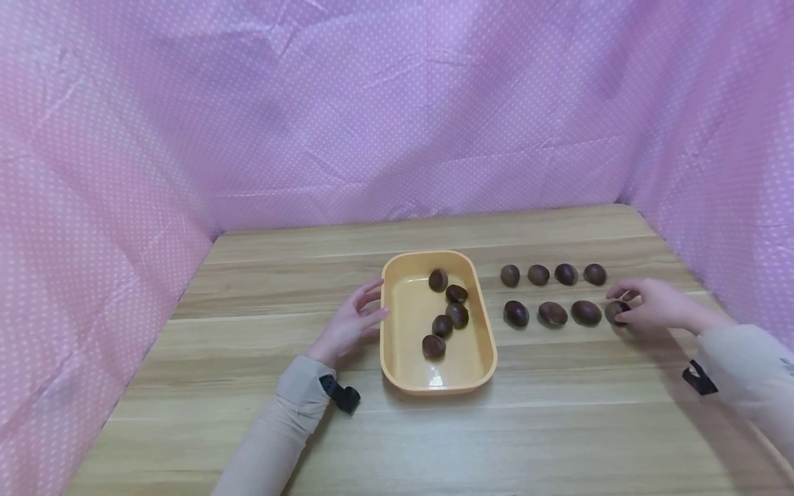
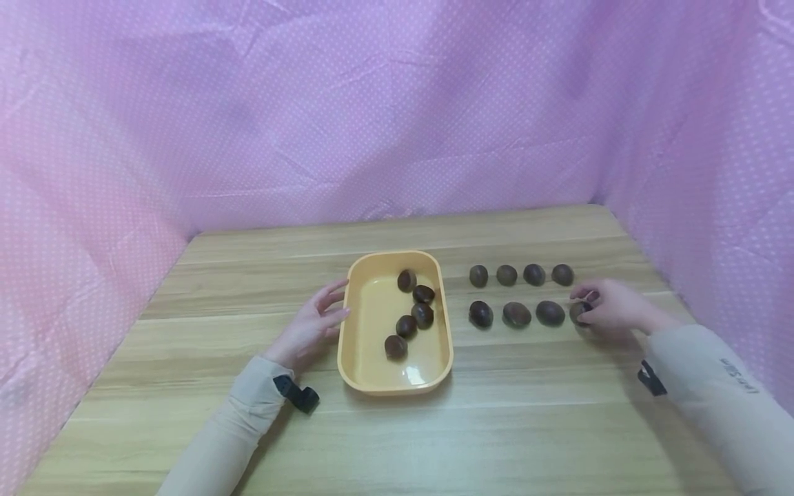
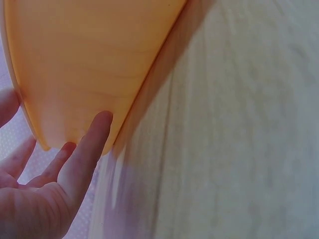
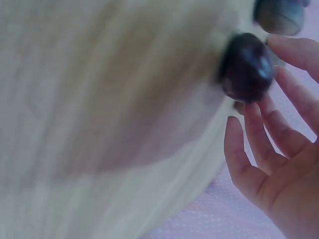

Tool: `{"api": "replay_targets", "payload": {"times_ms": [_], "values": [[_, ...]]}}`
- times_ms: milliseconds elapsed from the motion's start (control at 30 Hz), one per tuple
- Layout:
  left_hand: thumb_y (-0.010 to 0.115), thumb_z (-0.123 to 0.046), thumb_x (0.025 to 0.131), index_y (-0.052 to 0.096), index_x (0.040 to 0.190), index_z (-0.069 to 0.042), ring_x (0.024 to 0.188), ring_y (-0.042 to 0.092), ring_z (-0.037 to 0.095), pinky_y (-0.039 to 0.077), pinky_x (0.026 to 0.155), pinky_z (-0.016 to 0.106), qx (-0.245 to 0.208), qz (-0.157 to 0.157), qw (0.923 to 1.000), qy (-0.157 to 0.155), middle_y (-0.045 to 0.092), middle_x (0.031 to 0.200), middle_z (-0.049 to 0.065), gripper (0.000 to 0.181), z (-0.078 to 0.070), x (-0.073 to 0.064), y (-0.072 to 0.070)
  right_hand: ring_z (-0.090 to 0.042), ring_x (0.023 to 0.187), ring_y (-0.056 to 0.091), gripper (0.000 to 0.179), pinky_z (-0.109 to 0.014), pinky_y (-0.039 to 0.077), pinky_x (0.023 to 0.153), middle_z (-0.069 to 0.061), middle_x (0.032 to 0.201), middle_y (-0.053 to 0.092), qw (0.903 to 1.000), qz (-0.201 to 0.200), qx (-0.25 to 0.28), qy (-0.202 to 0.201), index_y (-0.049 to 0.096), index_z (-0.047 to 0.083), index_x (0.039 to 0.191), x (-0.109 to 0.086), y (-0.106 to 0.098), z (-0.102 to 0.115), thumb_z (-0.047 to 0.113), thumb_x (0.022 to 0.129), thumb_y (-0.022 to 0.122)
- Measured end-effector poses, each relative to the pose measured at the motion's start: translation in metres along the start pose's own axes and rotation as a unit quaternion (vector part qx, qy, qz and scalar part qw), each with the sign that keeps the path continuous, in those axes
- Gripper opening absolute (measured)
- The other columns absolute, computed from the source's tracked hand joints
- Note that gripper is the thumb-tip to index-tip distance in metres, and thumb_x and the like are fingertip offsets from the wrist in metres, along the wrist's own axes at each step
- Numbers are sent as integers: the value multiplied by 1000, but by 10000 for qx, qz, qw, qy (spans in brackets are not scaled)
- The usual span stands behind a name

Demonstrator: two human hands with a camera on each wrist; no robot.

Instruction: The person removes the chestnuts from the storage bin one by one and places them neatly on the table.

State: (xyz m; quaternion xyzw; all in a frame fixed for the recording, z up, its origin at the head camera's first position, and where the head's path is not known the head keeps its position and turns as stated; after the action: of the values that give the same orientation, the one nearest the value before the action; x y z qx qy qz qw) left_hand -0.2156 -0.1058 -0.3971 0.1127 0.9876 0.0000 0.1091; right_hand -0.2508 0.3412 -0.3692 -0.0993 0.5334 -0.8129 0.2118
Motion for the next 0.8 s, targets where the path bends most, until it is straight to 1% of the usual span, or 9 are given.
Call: {"api": "replay_targets", "payload": {"times_ms": [100,200,267,333,400,500,600,700,800], "values": [[55,2,92,26,149,-12,124,47,40,56,84,40,16,52,10000,52,33,148,20,65,0,0,0,-29,83,63,35,-44,53,72,-14,92,69,9996,-221,-134,-97,66,-2,100,0,-9,6,10,70,79],[55,1,92,26,149,-12,125,46,41,55,85,41,47,66,9999,62,33,148,21,65,1,0,0,-25,82,63,35,-38,53,70,-12,92,70,9992,-306,-245,-107,67,-1,101,1,-15,12,11,71,79],[56,1,92,26,149,-12,126,45,41,55,86,41,86,69,9999,69,33,148,21,65,1,0,0,-22,83,63,35,-33,53,68,-12,93,70,9992,-306,-221,-138,66,-1,103,2,-17,17,11,72,78],[56,0,92,26,149,-12,126,45,41,55,87,42,97,63,9999,69,33,148,21,66,0,-1,0,-17,84,62,35,-30,54,66,-13,96,70,9993,-299,-137,-163,66,0,103,3,-18,25,10,72,78],[56,0,92,27,149,-12,126,45,41,55,87,42,104,54,9999,69,33,148,21,65,0,-1,0,-12,85,61,35,-29,56,67,-14,99,69,9993,-297,13,-235,66,0,104,5,-18,34,8,72,78],[56,0,92,27,149,-12,126,45,41,55,87,41,94,46,9999,73,33,148,21,65,0,-1,0,-9,87,59,34,-31,58,69,-14,101,68,9987,-276,199,-370,66,1,104,9,-17,51,7,73,77],[56,0,92,27,149,-11,126,45,41,55,87,41,70,54,9999,84,33,148,21,65,0,-1,0,-14,88,60,34,-35,58,73,-13,101,67,9980,-197,355,-490,65,1,105,13,-15,67,9,74,77],[55,1,92,27,149,-11,126,45,41,54,88,42,38,73,9999,95,33,148,21,65,-1,-1,1,-20,90,61,32,-35,58,75,-11,101,67,9969,-137,472,-607,65,3,104,18,-14,84,9,75,77],[56,1,92,27,149,-12,126,45,41,54,88,43,24,78,9999,107,32,148,21,65,-1,-1,1,-25,91,62,31,-36,57,76,-10,102,67,9945,-57,560,-885,65,4,104,24,-13,105,7,75,76]]}}
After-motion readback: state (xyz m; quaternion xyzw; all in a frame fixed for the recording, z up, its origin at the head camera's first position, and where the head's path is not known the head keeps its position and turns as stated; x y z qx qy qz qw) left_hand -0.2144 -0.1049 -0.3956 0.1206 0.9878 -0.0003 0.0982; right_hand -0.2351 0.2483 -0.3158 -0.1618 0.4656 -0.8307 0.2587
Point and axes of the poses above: each hand's wrist, its own x-axis towards the middle knuckle, its own y-axis out of the palm, z = x × y, the point moved 9 cm from there along x, towards the middle knuckle
